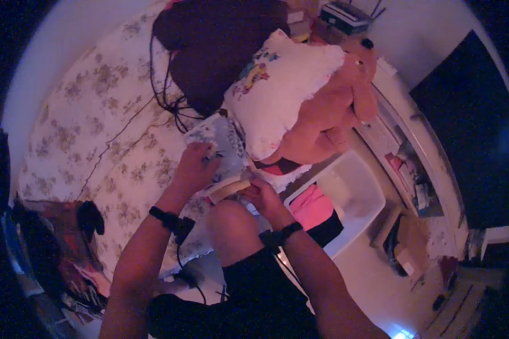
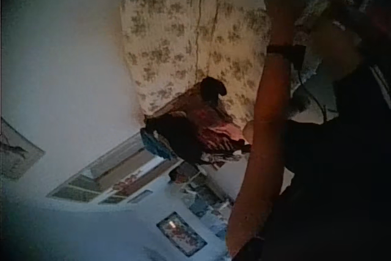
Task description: Folding several items of laundry on a bed including shirts and undergarments.
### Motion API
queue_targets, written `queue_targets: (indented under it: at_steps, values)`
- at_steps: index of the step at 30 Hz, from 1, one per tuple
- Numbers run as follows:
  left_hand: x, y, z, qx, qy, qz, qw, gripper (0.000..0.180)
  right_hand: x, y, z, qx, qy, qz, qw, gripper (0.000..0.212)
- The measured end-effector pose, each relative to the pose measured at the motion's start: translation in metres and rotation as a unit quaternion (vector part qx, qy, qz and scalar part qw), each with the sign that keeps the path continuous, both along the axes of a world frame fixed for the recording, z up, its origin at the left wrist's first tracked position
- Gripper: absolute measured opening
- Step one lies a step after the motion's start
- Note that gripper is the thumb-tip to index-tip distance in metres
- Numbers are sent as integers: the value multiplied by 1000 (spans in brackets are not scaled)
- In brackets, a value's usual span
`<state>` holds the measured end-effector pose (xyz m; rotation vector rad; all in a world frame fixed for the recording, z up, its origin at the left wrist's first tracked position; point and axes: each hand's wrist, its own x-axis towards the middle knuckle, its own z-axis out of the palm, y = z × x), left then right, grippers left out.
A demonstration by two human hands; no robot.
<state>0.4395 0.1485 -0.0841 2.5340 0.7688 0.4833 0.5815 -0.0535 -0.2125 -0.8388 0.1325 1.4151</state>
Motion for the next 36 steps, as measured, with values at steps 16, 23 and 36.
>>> queue_targets:
  at_steps: [16,23,36]
  values:
    - [-11,77,-21,-249,36,19,968,44,-7,35,-9,181,267,-37,946,26]
    - [7,63,-2,-257,61,35,964,46,-9,49,-31,95,127,-56,986,22]
    - [-7,73,-15,-365,-11,29,931,38,-8,76,-46,201,103,26,974,33]
